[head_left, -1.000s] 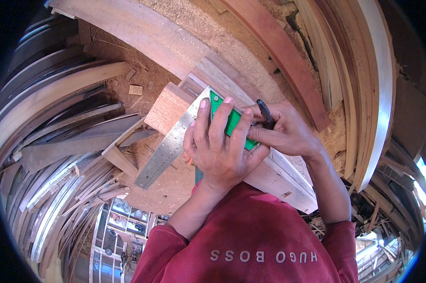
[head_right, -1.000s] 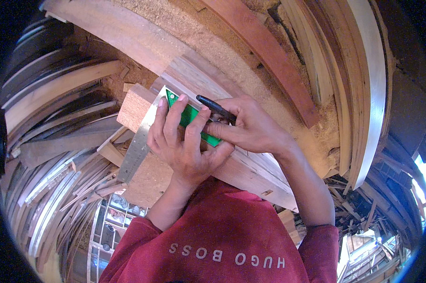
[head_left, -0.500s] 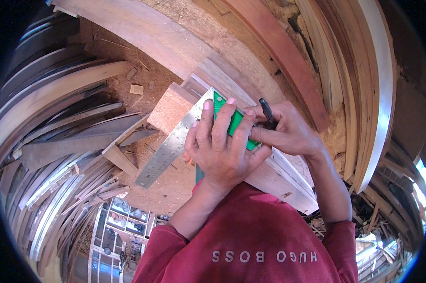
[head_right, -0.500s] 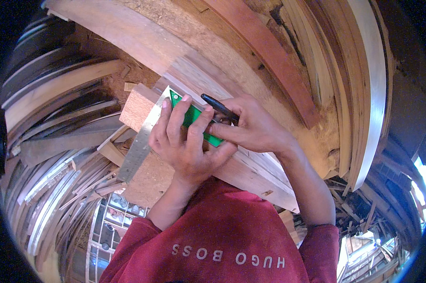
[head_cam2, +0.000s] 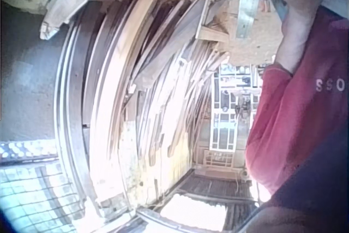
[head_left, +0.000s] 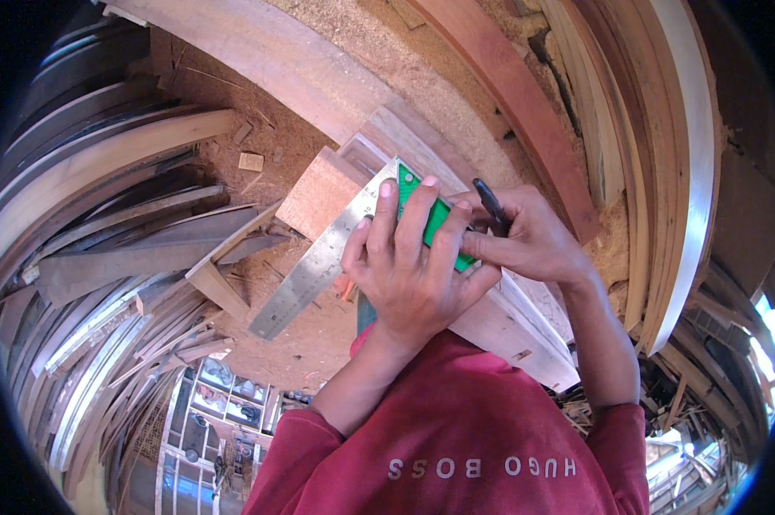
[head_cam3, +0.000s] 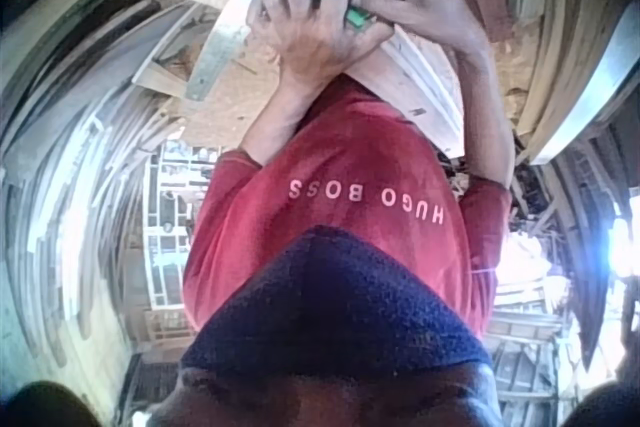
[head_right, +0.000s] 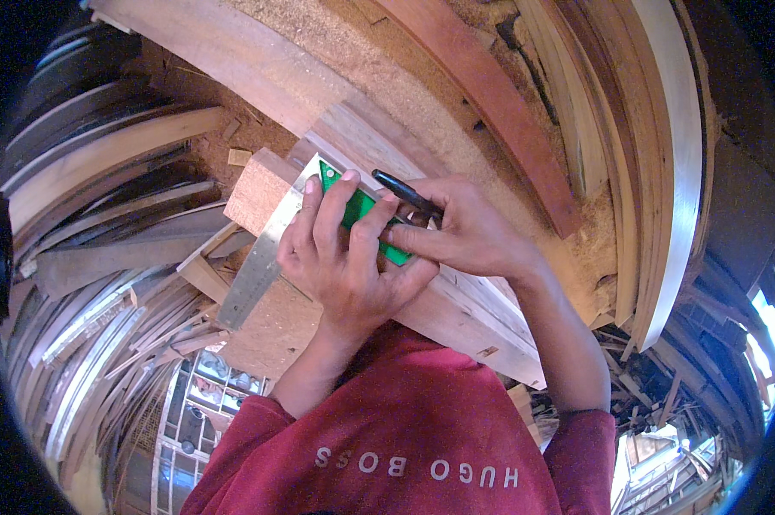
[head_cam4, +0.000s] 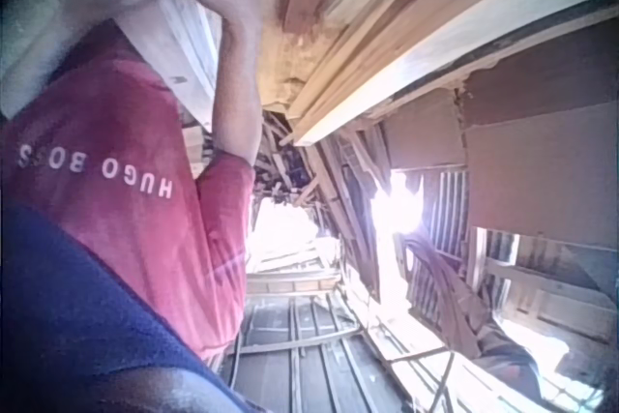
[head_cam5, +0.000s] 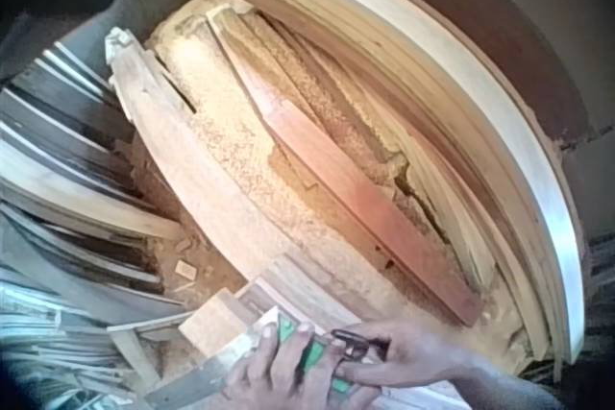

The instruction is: The person measures and marks wooden planks using a try square and a pen. They repeatedly position the square on different planks and draw lines along its edges to prepare for cutting.

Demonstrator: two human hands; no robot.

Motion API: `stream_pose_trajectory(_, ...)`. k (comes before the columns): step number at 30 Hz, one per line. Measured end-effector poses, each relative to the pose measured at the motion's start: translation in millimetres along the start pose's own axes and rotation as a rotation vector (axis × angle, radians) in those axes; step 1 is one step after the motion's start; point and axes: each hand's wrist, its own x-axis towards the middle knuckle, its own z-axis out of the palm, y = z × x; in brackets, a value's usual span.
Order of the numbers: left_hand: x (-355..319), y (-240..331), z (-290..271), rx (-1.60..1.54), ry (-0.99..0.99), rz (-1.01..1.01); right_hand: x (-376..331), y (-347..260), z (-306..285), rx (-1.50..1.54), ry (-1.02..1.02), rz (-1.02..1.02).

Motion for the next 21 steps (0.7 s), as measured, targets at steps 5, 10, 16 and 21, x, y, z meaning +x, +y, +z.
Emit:
stream_pose_trajectory(5, -1.8, 1.9, -0.5, -0.012, 0.008, -0.016, 0.3, -18.6, -21.8, 0.063, 0.403, -0.371)
stream_pose_trajectory(10, -2.5, -0.8, -0.5, -0.019, 0.003, -0.011, 11.9, -70.6, -2.7, 0.079, 0.486, -0.550)
stream_pose_trajectory(16, -9.8, -4.3, -7.3, -0.025, -0.156, -0.057, 57.6, -100.3, 48.7, -0.665, 0.203, -0.750)
stream_pose_trajectory(21, -26.3, -10.2, 23.0, -0.383, -0.398, -0.235, 61.2, -108.4, 69.5, -0.783, 0.117, -0.672)
